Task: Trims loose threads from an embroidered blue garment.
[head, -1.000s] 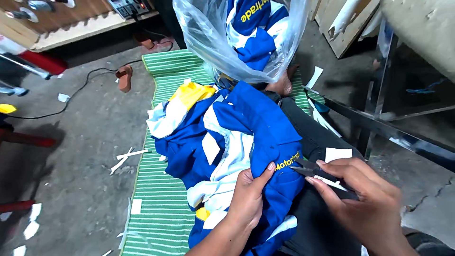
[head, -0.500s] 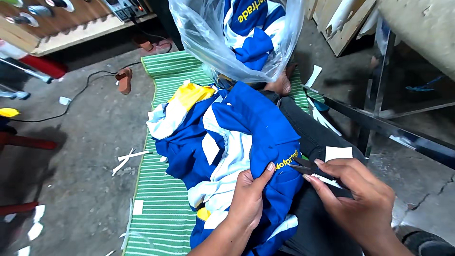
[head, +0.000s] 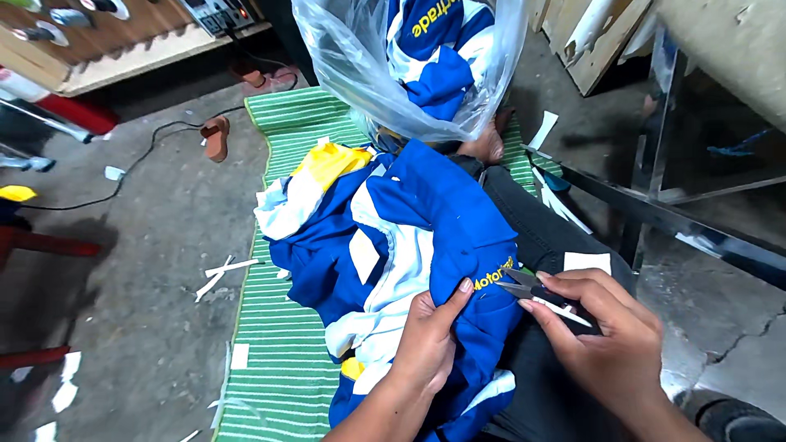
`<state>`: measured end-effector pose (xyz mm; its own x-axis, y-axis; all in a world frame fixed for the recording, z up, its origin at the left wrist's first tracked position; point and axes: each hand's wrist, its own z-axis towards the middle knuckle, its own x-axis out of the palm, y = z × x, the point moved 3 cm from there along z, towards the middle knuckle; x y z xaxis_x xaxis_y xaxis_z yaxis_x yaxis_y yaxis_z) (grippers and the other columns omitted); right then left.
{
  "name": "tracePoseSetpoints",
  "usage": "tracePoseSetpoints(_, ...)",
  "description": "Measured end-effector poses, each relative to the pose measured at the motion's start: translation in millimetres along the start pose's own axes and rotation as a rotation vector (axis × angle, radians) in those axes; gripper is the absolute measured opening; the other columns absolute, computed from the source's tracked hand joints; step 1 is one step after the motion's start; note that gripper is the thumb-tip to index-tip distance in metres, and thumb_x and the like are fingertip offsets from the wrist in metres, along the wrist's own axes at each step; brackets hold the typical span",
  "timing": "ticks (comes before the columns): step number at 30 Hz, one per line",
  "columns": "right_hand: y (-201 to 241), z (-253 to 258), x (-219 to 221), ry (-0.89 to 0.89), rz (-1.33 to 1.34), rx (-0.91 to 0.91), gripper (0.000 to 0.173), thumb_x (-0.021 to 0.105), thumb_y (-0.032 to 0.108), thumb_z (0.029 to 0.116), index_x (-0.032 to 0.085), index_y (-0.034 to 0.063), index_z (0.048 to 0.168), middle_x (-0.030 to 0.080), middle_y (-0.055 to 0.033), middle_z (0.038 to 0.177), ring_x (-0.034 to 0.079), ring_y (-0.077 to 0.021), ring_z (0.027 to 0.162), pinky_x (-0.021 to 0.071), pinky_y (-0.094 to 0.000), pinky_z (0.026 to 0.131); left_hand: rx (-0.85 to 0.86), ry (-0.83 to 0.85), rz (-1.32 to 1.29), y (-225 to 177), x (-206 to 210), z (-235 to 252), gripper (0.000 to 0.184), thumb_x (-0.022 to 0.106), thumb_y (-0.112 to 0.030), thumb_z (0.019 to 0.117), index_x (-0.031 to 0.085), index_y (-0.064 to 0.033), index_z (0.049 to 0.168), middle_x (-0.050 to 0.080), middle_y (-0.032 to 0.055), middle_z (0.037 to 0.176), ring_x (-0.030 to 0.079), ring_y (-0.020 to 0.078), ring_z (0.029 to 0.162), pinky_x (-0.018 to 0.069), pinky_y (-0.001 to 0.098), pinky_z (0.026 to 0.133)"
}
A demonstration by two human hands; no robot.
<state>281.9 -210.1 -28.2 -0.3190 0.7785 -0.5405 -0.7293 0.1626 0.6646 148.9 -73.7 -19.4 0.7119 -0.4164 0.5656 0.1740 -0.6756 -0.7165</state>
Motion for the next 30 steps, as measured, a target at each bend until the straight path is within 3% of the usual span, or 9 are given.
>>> tracePoseSetpoints(3, 2.3, 0.7, -4.3, -0.008, -0.079, -0.031, 0.027, 0.074, 0.031, 0.0929, 0.079, 0.0058, 0.102, 0.074, -0.0103, 0.095, 0.066, -0.0132, 0.085, 0.0500, -0.0260, 0.072, 0.005, 0.001, 0.000, 0.6, -0.3, 0.5, 0.016, 0.052, -0.001, 0.1027, 0.067, 0.0020, 0.101, 0.075, 0.0114, 0.094, 0.074, 0.0158, 0.089, 0.0612, 0.0336, 0.086)
tracePoseSetpoints(14, 5.0, 1.0, -2.2, -0.038, -0.146, -0.074, 0.026, 0.073, 0.030, 0.0942, 0.079, 0.0058, 0.102, 0.074, -0.0120, 0.094, 0.067, -0.0178, 0.084, 0.0498, -0.0309, 0.070, 0.019, 0.004, 0.006, 1.2, -0.6, -0.1, 0.016, 0.052, -0.001, 0.1024, 0.068, 0.0021, 0.100, 0.075, 0.0116, 0.094, 0.074, 0.0155, 0.089, 0.0609, 0.0335, 0.086)
tracePoseSetpoints(16, 3.6, 0.8, -0.5, -0.026, -0.084, -0.048, 0.028, 0.073, 0.030, 0.0940, 0.078, 0.0038, 0.101, 0.073, -0.0114, 0.094, 0.066, -0.0134, 0.083, 0.0495, -0.0249, 0.070, 0.015, 0.000, 0.001, 1.0, 0.0, -0.2, 0.016, 0.052, -0.001, 0.1027, 0.067, 0.0020, 0.102, 0.075, 0.0116, 0.095, 0.074, 0.0156, 0.089, 0.0610, 0.0336, 0.087)
tracePoseSetpoints(19, -1.7, 0.9, 3.6, 0.040, 0.125, 0.066, 0.029, 0.075, 0.028, 0.0915, 0.076, 0.0014, 0.101, 0.072, -0.0065, 0.097, 0.062, 0.0024, 0.083, 0.0470, -0.0082, 0.067, 0.001, -0.007, -0.005, 1.4, -0.1, 0.3, 0.016, 0.051, -0.002, 0.1032, 0.067, 0.0016, 0.103, 0.075, 0.0114, 0.095, 0.074, 0.0160, 0.090, 0.0612, 0.0338, 0.086)
tracePoseSetpoints(21, -2.5, 1.1, 4.3, 0.040, 0.089, 0.033, 0.028, 0.075, 0.030, 0.0926, 0.077, 0.0030, 0.101, 0.072, -0.0067, 0.097, 0.063, -0.0009, 0.085, 0.0491, -0.0119, 0.070, -0.007, -0.018, -0.006, 2.3, -2.1, 1.4, 0.015, 0.051, 0.000, 0.1029, 0.066, 0.0022, 0.104, 0.075, 0.0119, 0.095, 0.074, 0.0166, 0.089, 0.0614, 0.0343, 0.086)
tracePoseSetpoints(23, -0.8, 2.5, 3.0, 0.009, -0.008, -0.043, 0.028, 0.074, 0.031, 0.0939, 0.079, 0.0050, 0.102, 0.074, -0.0104, 0.096, 0.066, -0.0124, 0.085, 0.0491, -0.0260, 0.072, -0.009, -0.035, 0.003, 3.2, -3.7, 2.0, 0.014, 0.052, 0.001, 0.1022, 0.065, 0.0026, 0.104, 0.075, 0.0121, 0.095, 0.074, 0.0168, 0.089, 0.0613, 0.0342, 0.086)
tracePoseSetpoints(24, -0.9, 3.4, 2.5, 0.009, -0.017, -0.052, 0.028, 0.074, 0.031, 0.0940, 0.079, 0.0054, 0.103, 0.074, -0.0105, 0.095, 0.066, -0.0132, 0.085, 0.0493, -0.0271, 0.072, -0.012, -0.037, 0.011, 3.7, -4.0, 1.8, 0.013, 0.052, 0.001, 0.1023, 0.065, 0.0023, 0.105, 0.075, 0.0119, 0.095, 0.074, 0.0166, 0.089, 0.0614, 0.0342, 0.086)
tracePoseSetpoints(27, -6.3, 4.9, 5.4, 0.070, 0.115, 0.059, 0.029, 0.074, 0.032, 0.0920, 0.077, 0.0041, 0.102, 0.072, -0.0051, 0.097, 0.062, 0.0012, 0.083, 0.0484, -0.0106, 0.068, -0.010, -0.011, 0.043, 3.3, -4.6, 1.6, 0.014, 0.052, -0.001, 0.1028, 0.066, 0.0019, 0.105, 0.075, 0.0113, 0.095, 0.074, 0.0162, 0.090, 0.0611, 0.0342, 0.087)
tracePoseSetpoints(30, -5.6, 3.7, 5.9, 0.064, 0.071, 0.043, 0.029, 0.073, 0.033, 0.0937, 0.078, 0.0050, 0.102, 0.073, -0.0060, 0.097, 0.065, -0.0022, 0.086, 0.0505, -0.0143, 0.070, 0.014, 0.012, 0.067, 2.5, -5.6, 2.4, 0.014, 0.054, 0.001, 0.1015, 0.067, 0.0025, 0.103, 0.075, 0.0111, 0.094, 0.074, 0.0158, 0.089, 0.0611, 0.0342, 0.087)
